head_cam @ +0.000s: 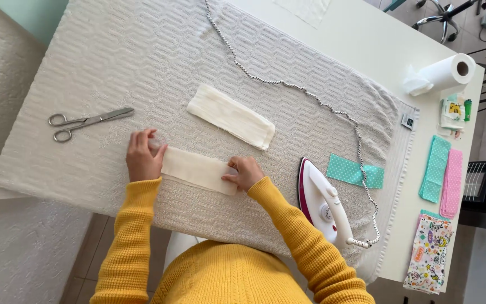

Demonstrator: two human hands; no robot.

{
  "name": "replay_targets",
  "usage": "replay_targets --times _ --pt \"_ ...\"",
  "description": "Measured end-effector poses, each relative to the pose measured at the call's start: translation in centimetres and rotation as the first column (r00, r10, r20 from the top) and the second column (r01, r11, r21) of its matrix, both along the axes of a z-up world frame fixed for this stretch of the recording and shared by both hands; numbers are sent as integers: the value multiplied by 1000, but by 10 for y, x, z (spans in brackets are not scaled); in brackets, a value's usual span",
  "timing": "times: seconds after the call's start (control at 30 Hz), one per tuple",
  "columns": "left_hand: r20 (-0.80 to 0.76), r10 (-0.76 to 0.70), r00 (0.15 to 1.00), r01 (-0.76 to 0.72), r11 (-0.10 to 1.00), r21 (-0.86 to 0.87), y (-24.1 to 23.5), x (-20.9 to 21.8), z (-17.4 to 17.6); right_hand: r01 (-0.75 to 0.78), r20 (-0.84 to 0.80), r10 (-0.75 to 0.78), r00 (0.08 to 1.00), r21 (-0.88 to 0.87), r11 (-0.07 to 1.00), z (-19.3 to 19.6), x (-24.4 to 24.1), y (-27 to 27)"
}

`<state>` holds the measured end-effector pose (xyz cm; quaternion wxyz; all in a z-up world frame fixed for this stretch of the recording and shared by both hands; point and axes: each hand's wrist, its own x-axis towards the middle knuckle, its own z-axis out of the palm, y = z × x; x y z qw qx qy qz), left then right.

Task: The person cuts a piece of green polka-dotted fabric and a white fabric strip using scissors on an ironing board. They then use an iron to press the white fabric strip and arrange the cut pieces on the board.

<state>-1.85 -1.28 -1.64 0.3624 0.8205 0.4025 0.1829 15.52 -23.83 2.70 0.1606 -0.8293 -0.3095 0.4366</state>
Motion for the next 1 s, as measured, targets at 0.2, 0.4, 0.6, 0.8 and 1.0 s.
replay_targets --times 0.2,0.4,0.6,0.8,1.0 --pt "-49 -349 936 333 830 446 20 76 1 -150 517 74 853 107 983 28 14 -21" --pt "-218 -642 735 651 578 492 59 101 5 -152 573 -77 816 342 927 6 32 -17" --pt "-152 -714 684 653 506 564 71 104 0 -233 589 -180 788 556 798 -14 45 54" --pt "21 -700 714 592 619 515 76 112 -4 -265 650 -91 755 428 864 -19 37 127" --pt "271 -353 896 360 933 25 64 115 -14 -246 666 -126 736 436 866 -37 34 136"
